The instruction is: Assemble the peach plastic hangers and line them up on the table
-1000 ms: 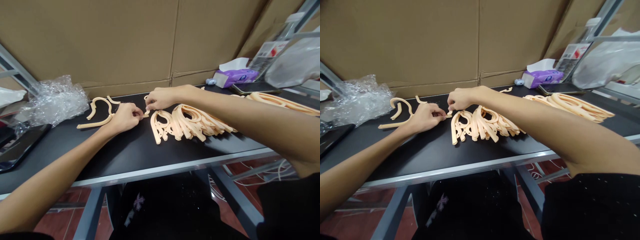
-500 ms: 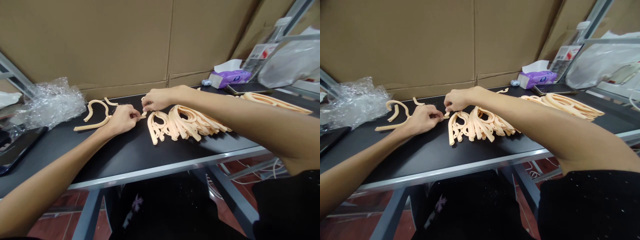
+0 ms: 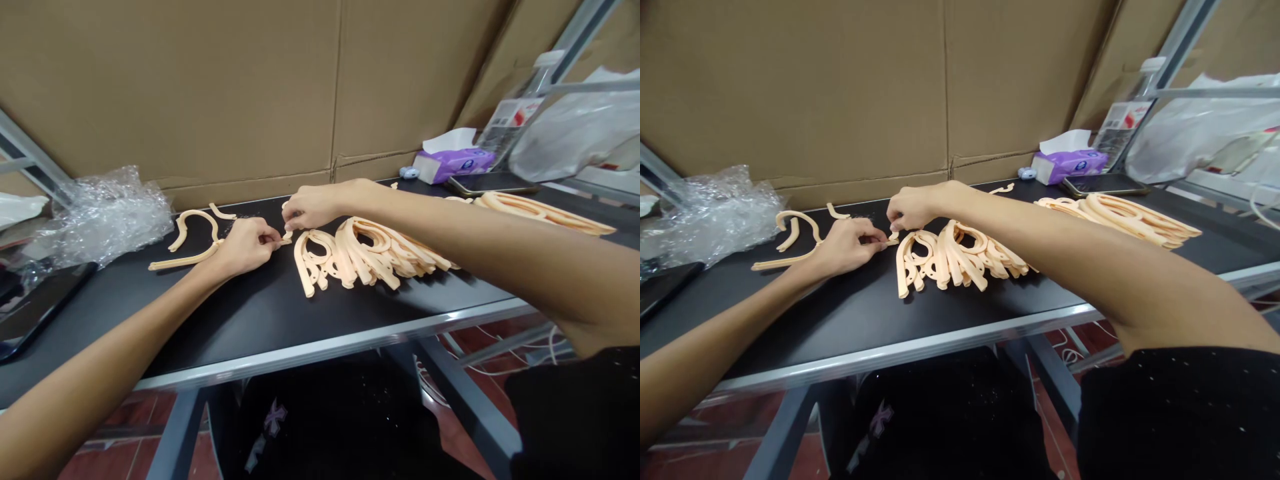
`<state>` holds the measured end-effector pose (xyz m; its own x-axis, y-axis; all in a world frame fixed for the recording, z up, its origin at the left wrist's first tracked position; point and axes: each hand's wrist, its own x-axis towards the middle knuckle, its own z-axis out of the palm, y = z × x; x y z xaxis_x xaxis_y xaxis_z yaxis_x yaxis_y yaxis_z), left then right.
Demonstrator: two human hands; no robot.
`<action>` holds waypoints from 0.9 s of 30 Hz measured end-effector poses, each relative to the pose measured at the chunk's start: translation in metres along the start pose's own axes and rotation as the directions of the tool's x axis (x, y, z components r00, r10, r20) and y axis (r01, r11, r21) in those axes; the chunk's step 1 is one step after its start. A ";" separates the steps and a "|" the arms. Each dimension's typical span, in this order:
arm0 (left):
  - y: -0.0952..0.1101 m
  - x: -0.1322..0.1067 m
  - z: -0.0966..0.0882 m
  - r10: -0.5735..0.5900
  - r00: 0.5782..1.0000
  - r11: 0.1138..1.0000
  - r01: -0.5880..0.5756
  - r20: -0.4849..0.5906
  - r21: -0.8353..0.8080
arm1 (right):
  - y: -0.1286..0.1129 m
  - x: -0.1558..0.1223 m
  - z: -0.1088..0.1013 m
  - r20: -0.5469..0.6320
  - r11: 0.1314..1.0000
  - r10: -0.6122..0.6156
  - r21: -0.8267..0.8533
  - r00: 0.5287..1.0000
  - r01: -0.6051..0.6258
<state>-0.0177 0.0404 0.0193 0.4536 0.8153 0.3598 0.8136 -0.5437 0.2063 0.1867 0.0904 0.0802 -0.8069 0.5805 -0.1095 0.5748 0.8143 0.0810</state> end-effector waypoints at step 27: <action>0.000 -0.001 0.001 0.008 0.999 0.999 -0.009 -0.039 -0.039 | 0.005 -0.011 0.008 -0.030 0.994 0.056 0.093 0.998 -0.052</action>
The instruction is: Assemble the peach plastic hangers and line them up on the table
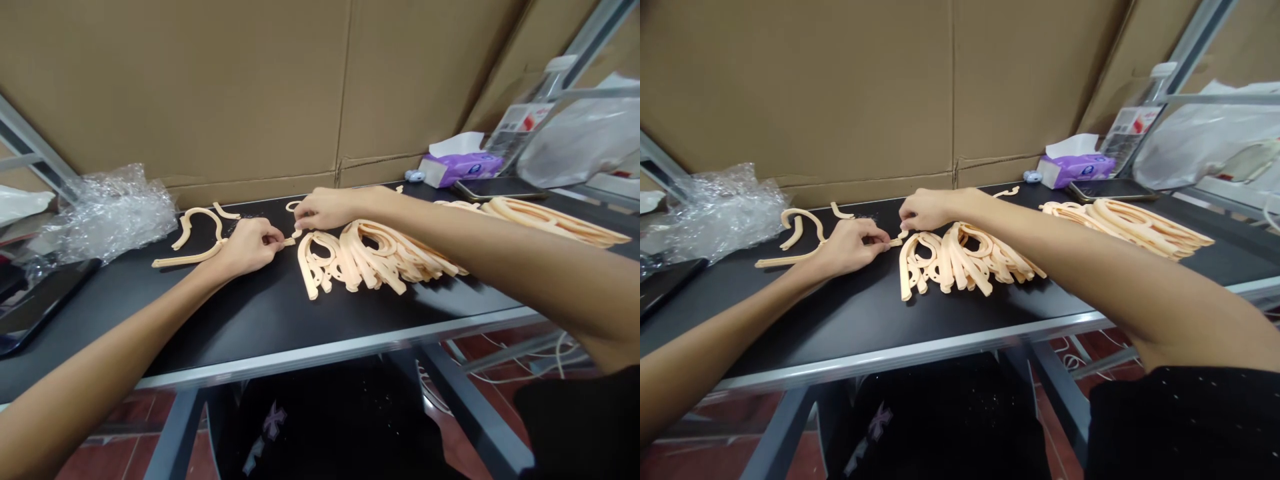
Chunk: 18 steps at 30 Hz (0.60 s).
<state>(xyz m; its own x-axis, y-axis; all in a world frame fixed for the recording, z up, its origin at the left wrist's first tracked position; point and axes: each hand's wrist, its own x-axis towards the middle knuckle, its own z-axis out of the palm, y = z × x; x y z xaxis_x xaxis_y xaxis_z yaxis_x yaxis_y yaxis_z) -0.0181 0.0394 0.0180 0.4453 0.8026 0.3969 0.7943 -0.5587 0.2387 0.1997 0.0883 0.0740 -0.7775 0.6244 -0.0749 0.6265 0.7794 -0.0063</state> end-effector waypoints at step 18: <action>0.000 -0.001 0.002 -0.007 1.000 1.000 0.007 -0.011 0.006 | -0.003 0.008 0.001 0.015 0.997 -0.026 -0.071 1.000 0.027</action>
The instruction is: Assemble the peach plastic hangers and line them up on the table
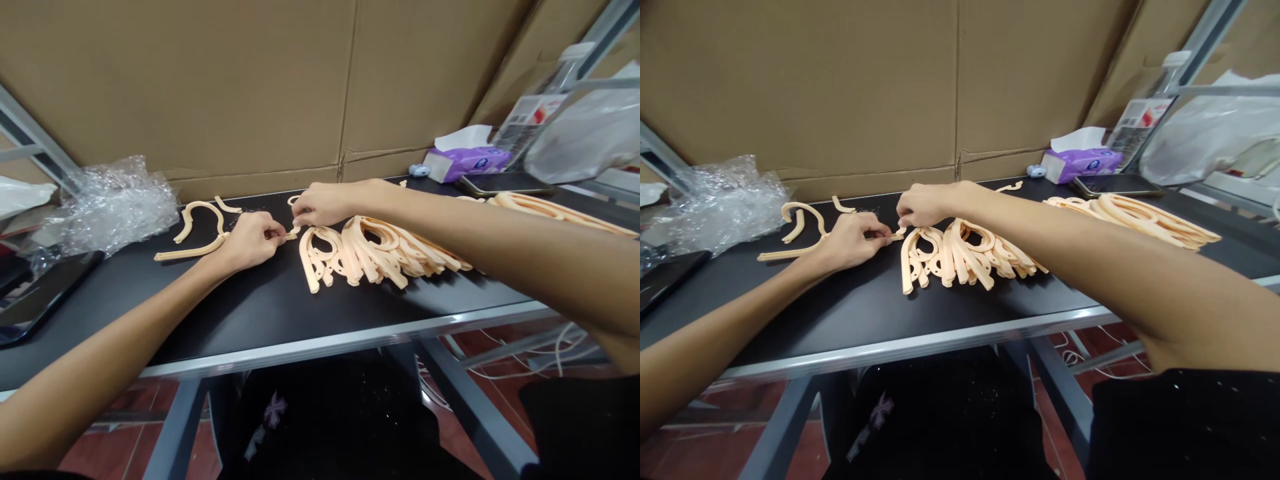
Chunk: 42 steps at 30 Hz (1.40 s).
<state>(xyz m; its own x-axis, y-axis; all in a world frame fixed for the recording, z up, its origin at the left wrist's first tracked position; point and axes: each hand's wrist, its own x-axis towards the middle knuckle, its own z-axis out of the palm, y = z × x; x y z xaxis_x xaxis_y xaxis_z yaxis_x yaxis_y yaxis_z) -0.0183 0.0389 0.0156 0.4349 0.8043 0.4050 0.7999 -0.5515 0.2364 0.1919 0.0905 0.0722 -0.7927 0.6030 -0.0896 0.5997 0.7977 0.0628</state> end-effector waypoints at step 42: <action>-0.006 -0.002 0.001 0.008 0.991 0.998 0.001 -0.137 0.067 | 0.005 -0.033 -0.007 -0.201 0.988 0.022 -0.148 0.979 -0.053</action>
<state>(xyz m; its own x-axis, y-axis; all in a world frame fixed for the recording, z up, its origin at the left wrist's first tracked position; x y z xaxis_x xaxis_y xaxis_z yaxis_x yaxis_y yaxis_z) -0.0238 0.0414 0.0127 0.3803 0.7620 0.5242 0.8265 -0.5343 0.1771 0.2207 0.0746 0.0823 -0.7848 0.6092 0.1139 0.6182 0.7564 0.2137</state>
